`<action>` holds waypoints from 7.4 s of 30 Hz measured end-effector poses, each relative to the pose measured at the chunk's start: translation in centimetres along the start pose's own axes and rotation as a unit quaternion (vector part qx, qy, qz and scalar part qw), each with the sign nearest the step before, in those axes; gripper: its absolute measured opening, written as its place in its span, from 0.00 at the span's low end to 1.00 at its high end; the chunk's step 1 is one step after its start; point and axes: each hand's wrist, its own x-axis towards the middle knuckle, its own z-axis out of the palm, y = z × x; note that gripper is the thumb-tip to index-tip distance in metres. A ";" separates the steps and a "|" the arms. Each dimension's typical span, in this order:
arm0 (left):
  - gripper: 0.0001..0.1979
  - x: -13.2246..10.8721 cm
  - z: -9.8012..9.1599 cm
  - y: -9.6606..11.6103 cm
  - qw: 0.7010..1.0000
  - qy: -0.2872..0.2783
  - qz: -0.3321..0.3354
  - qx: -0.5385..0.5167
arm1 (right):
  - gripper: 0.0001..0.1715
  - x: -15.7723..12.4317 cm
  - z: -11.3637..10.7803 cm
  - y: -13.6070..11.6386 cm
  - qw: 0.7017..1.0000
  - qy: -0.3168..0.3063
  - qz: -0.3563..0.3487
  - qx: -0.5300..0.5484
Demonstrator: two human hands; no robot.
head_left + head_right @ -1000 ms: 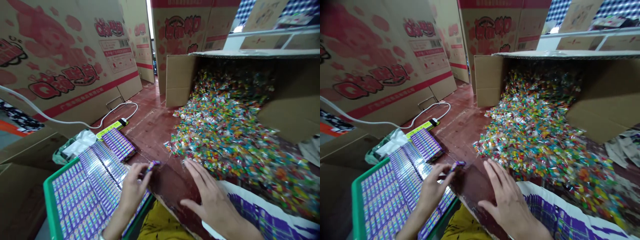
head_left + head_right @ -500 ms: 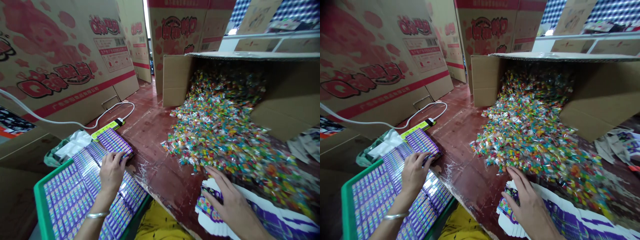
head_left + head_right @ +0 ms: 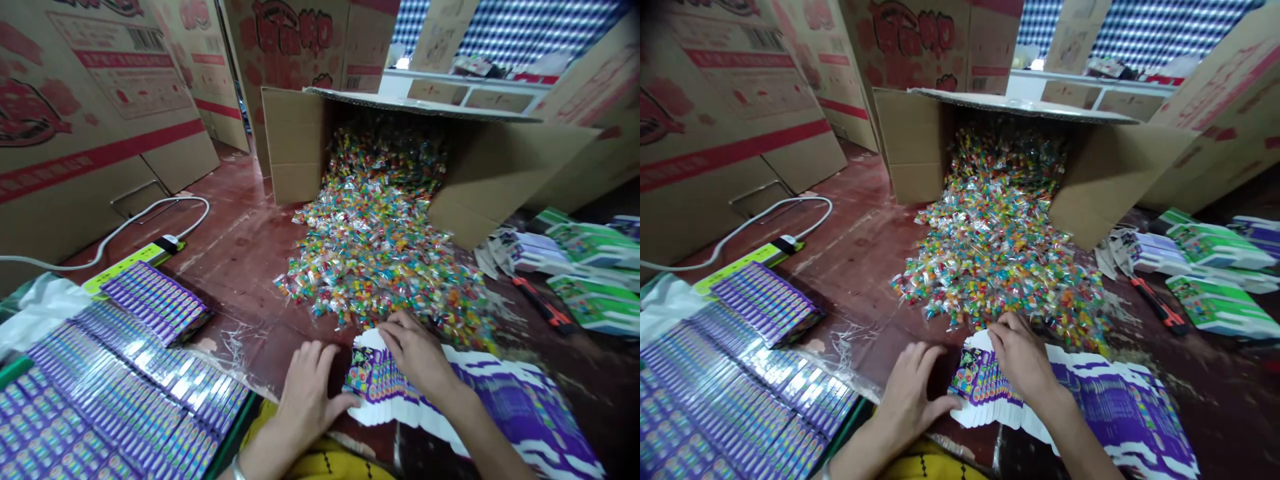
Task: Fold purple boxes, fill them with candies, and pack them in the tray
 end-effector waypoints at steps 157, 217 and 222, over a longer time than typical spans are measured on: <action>0.19 0.2 -3.6 -0.5 0.799 0.023 -0.208 -0.564 | 0.04 4.9 -1.2 -8.4 0.929 0.104 -0.080 0.347; 0.21 -0.1 -4.5 -0.9 0.750 0.104 -0.231 -0.611 | 0.41 1.1 1.9 -8.7 0.962 0.035 -0.237 0.132; 0.09 -1.6 -6.2 -3.4 0.909 0.112 -0.219 -0.337 | 0.53 1.4 3.1 -9.2 0.963 0.035 -0.252 0.095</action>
